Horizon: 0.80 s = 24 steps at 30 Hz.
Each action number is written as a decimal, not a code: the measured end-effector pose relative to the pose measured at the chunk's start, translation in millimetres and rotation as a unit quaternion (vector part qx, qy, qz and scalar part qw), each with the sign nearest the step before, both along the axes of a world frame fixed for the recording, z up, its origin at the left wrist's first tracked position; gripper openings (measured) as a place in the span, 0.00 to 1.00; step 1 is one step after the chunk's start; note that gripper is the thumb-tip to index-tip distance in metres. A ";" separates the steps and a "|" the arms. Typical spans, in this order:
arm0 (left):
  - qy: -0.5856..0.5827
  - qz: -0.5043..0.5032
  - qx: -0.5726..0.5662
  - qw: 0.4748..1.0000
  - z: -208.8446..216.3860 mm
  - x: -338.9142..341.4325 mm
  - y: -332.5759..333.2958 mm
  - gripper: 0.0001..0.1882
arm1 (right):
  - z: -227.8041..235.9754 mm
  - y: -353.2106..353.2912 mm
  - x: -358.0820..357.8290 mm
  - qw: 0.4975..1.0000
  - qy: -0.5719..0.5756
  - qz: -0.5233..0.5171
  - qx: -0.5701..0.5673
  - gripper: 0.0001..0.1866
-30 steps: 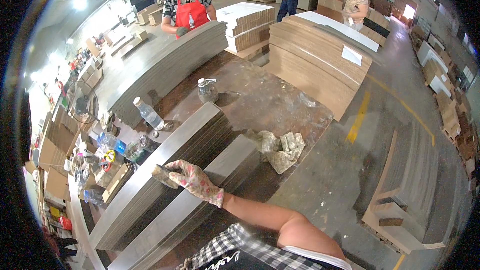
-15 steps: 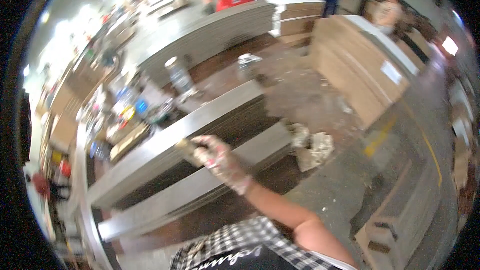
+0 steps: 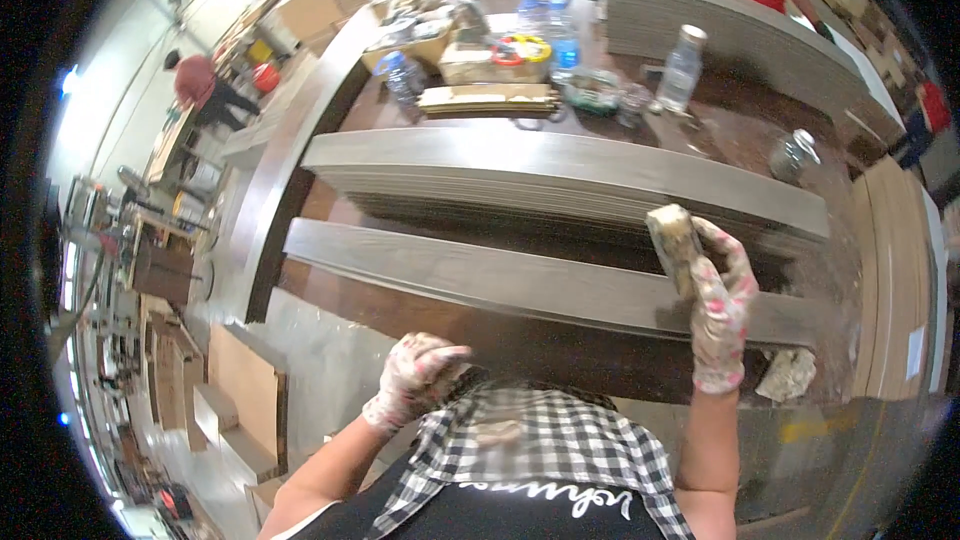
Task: The person wipes several long wooden planks using a cloth, handling them one at a time and moving them across a workbench.
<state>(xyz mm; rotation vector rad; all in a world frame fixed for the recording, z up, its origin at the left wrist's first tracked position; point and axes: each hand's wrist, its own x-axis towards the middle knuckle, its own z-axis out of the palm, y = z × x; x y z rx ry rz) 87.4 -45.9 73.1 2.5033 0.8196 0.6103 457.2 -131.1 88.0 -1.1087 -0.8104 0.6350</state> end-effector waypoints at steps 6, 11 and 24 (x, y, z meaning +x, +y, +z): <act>-0.020 -0.044 0.145 0.988 33.7 -2.5 88.9 0.35 | 35.0 70.2 -82.0 0.988 -0.115 0.077 -0.063 0.25; -0.083 -0.102 0.164 0.978 -35.4 -31.6 124.7 0.20 | 73.9 170.7 -186.3 0.935 -0.269 0.211 -0.096 0.22; -0.186 -0.182 0.160 0.952 -51.1 -35.9 138.7 0.20 | 43.1 346.5 -355.4 0.808 -0.494 0.294 -0.134 0.24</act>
